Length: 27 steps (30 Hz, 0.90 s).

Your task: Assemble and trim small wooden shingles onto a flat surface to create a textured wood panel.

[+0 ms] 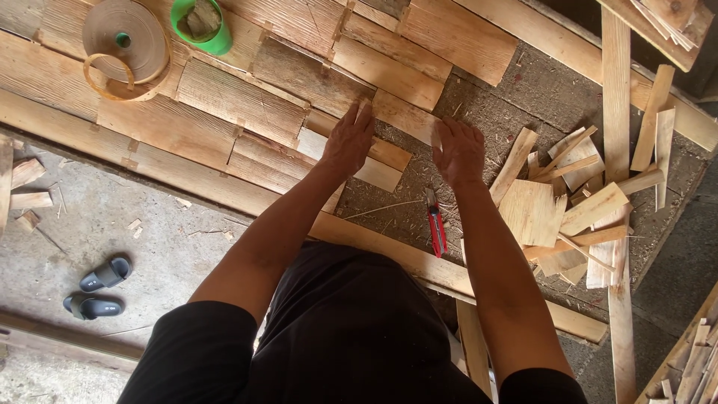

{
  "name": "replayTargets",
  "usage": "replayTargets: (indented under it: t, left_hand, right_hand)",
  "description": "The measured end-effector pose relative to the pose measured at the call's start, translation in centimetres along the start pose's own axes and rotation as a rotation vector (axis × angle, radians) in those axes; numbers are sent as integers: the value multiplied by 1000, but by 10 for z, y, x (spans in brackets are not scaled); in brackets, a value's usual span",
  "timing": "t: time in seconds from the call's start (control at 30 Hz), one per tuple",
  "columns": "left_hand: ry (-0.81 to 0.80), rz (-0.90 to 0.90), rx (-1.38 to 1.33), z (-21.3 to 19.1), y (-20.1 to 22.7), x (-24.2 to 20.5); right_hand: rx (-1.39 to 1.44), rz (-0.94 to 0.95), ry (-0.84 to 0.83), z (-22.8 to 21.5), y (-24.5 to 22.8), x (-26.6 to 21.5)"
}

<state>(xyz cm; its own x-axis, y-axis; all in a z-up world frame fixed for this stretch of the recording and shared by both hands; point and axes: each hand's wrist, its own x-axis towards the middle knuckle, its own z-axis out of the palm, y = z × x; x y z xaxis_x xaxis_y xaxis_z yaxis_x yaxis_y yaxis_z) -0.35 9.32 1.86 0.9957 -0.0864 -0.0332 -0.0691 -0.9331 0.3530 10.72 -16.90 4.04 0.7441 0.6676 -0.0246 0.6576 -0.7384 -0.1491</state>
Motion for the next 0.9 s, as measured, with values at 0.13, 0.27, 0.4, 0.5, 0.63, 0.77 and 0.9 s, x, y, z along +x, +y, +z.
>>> replayTargets:
  t: [0.13, 0.27, 0.4, 0.5, 0.63, 0.77, 0.9]
  left_hand:
    - [-7, 8, 6, 2, 0, 0]
    - [-25, 2, -30, -1, 0, -1]
    - [-41, 7, -50, -3, 0, 0]
    - [-40, 20, -3, 5, -1, 1]
    - [-31, 26, 7, 8, -2, 3]
    - [-97, 19, 95, 6, 1, 8]
    - [-162, 4, 158, 7, 7, 13]
  right_hand:
    - [3, 5, -5, 1, 0, -1]
    - [18, 48, -54, 0, -2, 0]
    - [46, 83, -84, 0, -2, -1]
    - [48, 84, -96, 3, -2, 1]
    - [38, 98, -118, 6, -2, 1]
    - [42, 118, -133, 1, -7, 2]
    - [3, 118, -133, 10, -4, 0]
